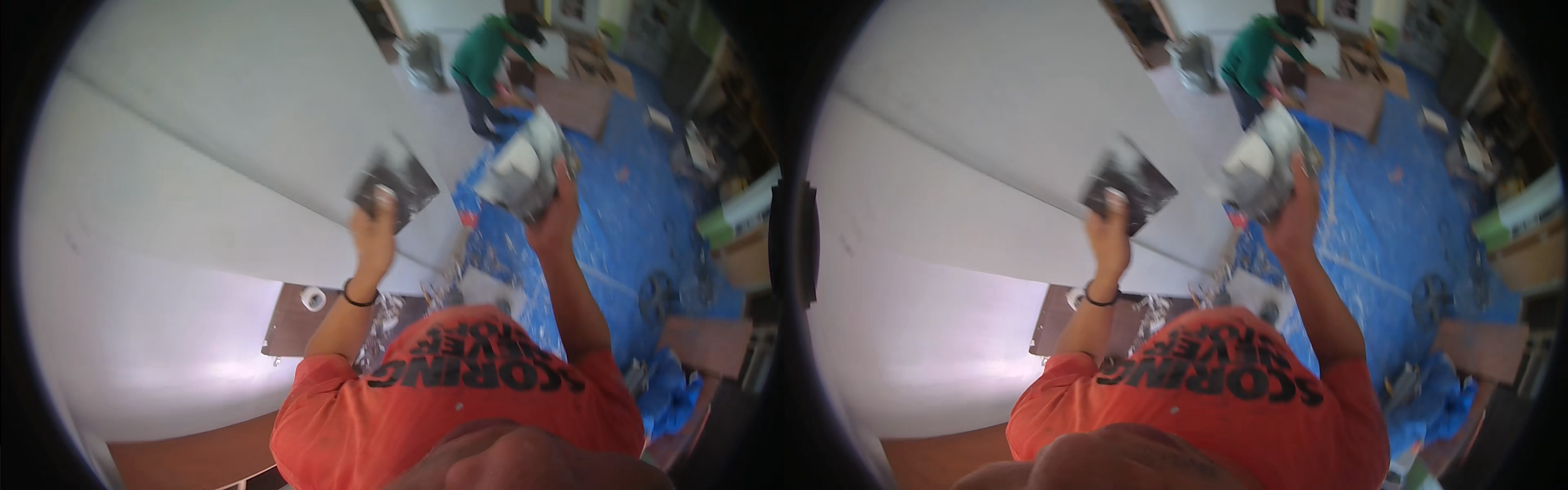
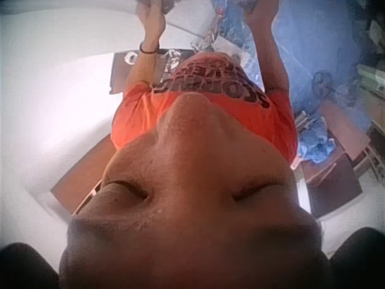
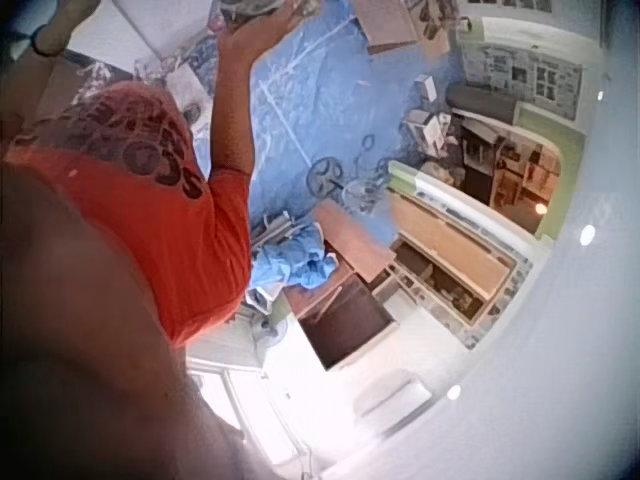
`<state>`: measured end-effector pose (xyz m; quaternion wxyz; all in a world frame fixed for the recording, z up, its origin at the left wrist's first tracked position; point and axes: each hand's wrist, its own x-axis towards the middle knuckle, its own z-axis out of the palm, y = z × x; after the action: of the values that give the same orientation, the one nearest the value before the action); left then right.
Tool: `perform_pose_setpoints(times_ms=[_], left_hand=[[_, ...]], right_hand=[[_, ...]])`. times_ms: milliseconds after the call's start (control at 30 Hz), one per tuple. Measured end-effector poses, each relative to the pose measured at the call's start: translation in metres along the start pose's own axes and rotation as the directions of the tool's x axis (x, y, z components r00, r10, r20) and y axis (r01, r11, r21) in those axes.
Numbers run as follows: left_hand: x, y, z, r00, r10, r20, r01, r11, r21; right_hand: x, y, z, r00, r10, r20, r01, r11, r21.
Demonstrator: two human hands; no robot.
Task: The person applies plaster to a wall using a trowel and hawk, smoothing the surface in multiple passes. The person then cuts and applies mesh tape over a wall seam using a utility knife.
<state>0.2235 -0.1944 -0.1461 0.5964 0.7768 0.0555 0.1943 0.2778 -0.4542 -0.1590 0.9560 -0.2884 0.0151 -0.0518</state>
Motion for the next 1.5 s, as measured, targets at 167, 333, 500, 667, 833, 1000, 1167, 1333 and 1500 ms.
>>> perform_pose_setpoints(times_ms=[167,333,500,667,833,1000,1167,1333,1500], left_hand=[[-0.032,0.047,0.028,0.969,-0.222,0.106,0.237,0.732,-0.638],[-0.042,0.034,0.049,0.958,-0.237,0.159,0.285,0.832,-0.476],[-0.027,0.031,0.073,0.983,-0.181,0.034,0.162,0.760,-0.629],[-0.043,0.048,0.070,0.927,0.374,-0.033,-0.349,0.826,-0.442],[-0.050,0.045,0.092,0.423,0.844,0.329,-0.845,0.499,-0.192],[-0.035,0.011,0.082,0.607,0.639,0.471,-0.753,0.652,0.086],[-0.018,-0.037,0.044,0.752,0.519,0.407,-0.649,0.692,0.316],[-0.009,-0.025,0.066,0.984,0.084,-0.160,-0.088,0.996,-0.018],[-0.003,-0.064,0.091,0.991,0.101,0.088,-0.108,0.992,0.069]], right_hand=[[-0.001,0.005,0.028,0.996,-0.070,-0.055,0.070,0.998,-0.008],[-0.007,0.008,0.010,0.991,-0.128,-0.028,0.118,0.965,-0.235],[-0.035,-0.023,0.007,0.913,0.300,0.276,0.139,0.409,-0.902],[-0.040,-0.033,-0.006,0.963,0.268,-0.018,-0.243,0.840,-0.485],[-0.029,-0.036,-0.023,0.879,0.475,0.043,-0.477,0.875,0.088],[-0.024,-0.044,-0.034,0.891,0.449,-0.064,-0.444,0.893,0.076],[-0.002,-0.047,-0.048,0.929,0.370,0.007,-0.369,0.926,0.083],[0.010,-0.014,-0.039,0.985,0.165,-0.051,-0.170,0.981,-0.093],[0.039,0.023,-0.035,0.994,0.099,-0.053,-0.111,0.942,-0.317]])
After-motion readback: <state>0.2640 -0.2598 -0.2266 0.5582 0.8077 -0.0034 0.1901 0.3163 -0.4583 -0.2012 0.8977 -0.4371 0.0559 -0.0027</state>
